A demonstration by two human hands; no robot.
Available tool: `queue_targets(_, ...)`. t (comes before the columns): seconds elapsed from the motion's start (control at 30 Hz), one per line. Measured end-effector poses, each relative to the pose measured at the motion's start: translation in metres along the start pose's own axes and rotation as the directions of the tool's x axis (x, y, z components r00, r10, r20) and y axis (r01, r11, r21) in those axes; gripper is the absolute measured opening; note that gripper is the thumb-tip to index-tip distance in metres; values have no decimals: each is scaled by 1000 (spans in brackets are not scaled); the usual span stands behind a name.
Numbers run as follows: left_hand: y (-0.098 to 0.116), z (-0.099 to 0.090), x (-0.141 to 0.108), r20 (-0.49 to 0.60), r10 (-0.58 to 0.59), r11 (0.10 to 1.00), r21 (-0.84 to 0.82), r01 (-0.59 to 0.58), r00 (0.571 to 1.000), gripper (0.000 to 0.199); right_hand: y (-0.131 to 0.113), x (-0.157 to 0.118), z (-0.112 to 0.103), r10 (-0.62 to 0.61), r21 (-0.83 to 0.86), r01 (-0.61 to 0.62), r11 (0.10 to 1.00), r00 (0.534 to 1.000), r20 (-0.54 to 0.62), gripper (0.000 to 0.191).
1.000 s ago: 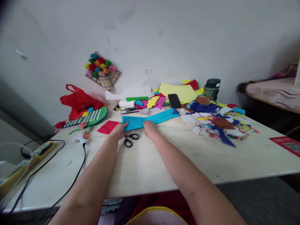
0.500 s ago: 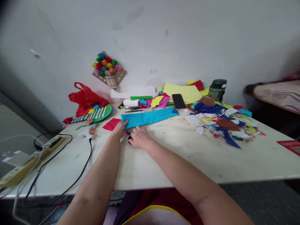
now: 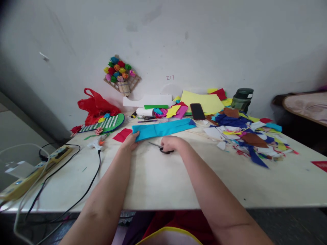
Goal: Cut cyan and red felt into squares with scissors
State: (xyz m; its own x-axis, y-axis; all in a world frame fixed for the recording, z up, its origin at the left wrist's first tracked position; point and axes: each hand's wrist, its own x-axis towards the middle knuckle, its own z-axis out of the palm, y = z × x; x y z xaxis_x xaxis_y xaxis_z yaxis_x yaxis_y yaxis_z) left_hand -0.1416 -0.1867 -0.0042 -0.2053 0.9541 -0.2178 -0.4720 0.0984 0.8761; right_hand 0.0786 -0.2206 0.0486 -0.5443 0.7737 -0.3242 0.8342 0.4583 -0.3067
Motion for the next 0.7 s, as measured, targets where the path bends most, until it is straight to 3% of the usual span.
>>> queue_targets(0.03, 0, -1, 2, -7, 8, 1000, 2, -8, 1000, 15, 14, -1, -4, -3, 133, -5, 991, 998, 62, 22)
queue_targets(0.13, 0, -1, 7, -2, 10, 1000, -11, -10, 1000, 17, 49, -8, -11, -57, 443, 25, 896, 997, 60, 27)
queue_targets(0.23, 1, -2, 10, -8, -23, 999, -33, 22, 1000, 19, 67, -11, -9, -108, 637, 45, 770, 992, 61, 30)
queue_targets(0.47, -1, -5, 13, 1, -21, 1000, -17, 21, 1000, 22, 78, -2, 4, -173, 857, -38, 514, 974, 147, 45)
queue_targets(0.7, 0, -2, 5, -43, -34, 999, -27, 33, 998, 26, 60, 8, 11, -208, 905, -90, 416, 959, 191, 48)
